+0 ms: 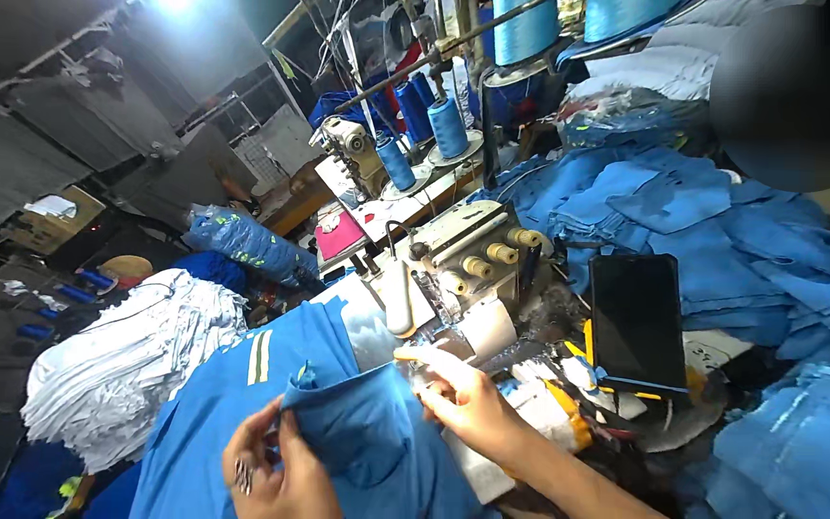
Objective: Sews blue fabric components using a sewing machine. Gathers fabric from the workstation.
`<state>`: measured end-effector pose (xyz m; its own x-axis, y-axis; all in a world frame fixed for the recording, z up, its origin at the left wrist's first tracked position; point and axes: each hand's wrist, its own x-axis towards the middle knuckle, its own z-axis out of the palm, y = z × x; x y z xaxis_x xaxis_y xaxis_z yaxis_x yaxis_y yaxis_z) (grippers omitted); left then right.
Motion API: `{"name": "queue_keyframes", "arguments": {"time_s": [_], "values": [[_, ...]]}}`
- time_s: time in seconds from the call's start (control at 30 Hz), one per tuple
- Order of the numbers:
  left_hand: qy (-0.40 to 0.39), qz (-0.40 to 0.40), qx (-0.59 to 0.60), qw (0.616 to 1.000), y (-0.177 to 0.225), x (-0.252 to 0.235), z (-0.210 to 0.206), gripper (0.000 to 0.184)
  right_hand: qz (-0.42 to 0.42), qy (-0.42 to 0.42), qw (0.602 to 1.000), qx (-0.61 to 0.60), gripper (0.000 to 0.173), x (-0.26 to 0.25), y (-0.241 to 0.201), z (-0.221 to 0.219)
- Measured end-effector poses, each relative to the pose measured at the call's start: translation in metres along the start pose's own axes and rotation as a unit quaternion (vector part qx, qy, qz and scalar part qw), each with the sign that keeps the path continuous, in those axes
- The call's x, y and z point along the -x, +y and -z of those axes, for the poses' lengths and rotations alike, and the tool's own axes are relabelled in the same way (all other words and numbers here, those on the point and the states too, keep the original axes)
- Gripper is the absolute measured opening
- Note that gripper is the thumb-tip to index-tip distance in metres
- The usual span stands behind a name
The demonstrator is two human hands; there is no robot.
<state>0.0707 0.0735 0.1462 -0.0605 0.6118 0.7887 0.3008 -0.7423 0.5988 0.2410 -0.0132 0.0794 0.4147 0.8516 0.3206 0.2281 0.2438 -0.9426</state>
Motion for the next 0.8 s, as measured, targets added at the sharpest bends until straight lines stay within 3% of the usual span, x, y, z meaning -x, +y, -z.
{"name": "queue_keyframes", "arguments": {"time_s": [0.1, 0.2, 0.33, 0.47, 0.53, 0.63, 0.7, 0.77, 0.8], "values": [[-0.023, -0.037, 0.078, 0.996, 0.027, 0.014, 0.017, 0.024, 0.016, -0.072, 0.997, 0.032, 0.047, -0.002, -0.007, -0.005], [-0.053, -0.016, 0.120, 0.991, 0.039, 0.028, 0.016, 0.028, 0.055, -0.092, 0.992, 0.068, 0.034, 0.013, -0.004, 0.001], [-0.151, 0.006, 0.181, 0.972, 0.040, 0.058, -0.008, 0.024, 0.076, -0.005, 0.977, 0.197, 0.019, 0.035, 0.013, 0.024], [-0.201, -0.089, 0.230, 0.948, 0.043, 0.068, -0.039, 0.012, 0.057, 0.061, 0.949, 0.303, 0.026, 0.046, 0.017, 0.033], [-0.185, -0.144, 0.222, 0.946, 0.049, 0.042, -0.041, 0.011, 0.033, 0.015, 0.967, 0.254, 0.032, 0.053, 0.009, 0.029], [-0.116, -0.248, 0.179, 0.945, 0.048, -0.029, -0.038, 0.018, -0.036, -0.067, 0.987, 0.145, 0.027, 0.057, 0.004, 0.022], [-0.085, -0.307, 0.131, 0.939, 0.033, -0.080, -0.043, 0.014, -0.090, -0.058, 0.992, 0.066, 0.023, 0.054, 0.007, 0.020], [-0.116, -0.289, 0.054, 0.949, 0.010, -0.116, -0.051, 0.013, -0.107, -0.011, 0.993, -0.042, 0.022, 0.047, 0.008, 0.019], [-0.174, -0.241, -0.005, 0.955, 0.000, -0.124, -0.052, 0.022, -0.117, 0.012, 0.988, -0.099, 0.022, 0.044, 0.007, 0.019]]}}
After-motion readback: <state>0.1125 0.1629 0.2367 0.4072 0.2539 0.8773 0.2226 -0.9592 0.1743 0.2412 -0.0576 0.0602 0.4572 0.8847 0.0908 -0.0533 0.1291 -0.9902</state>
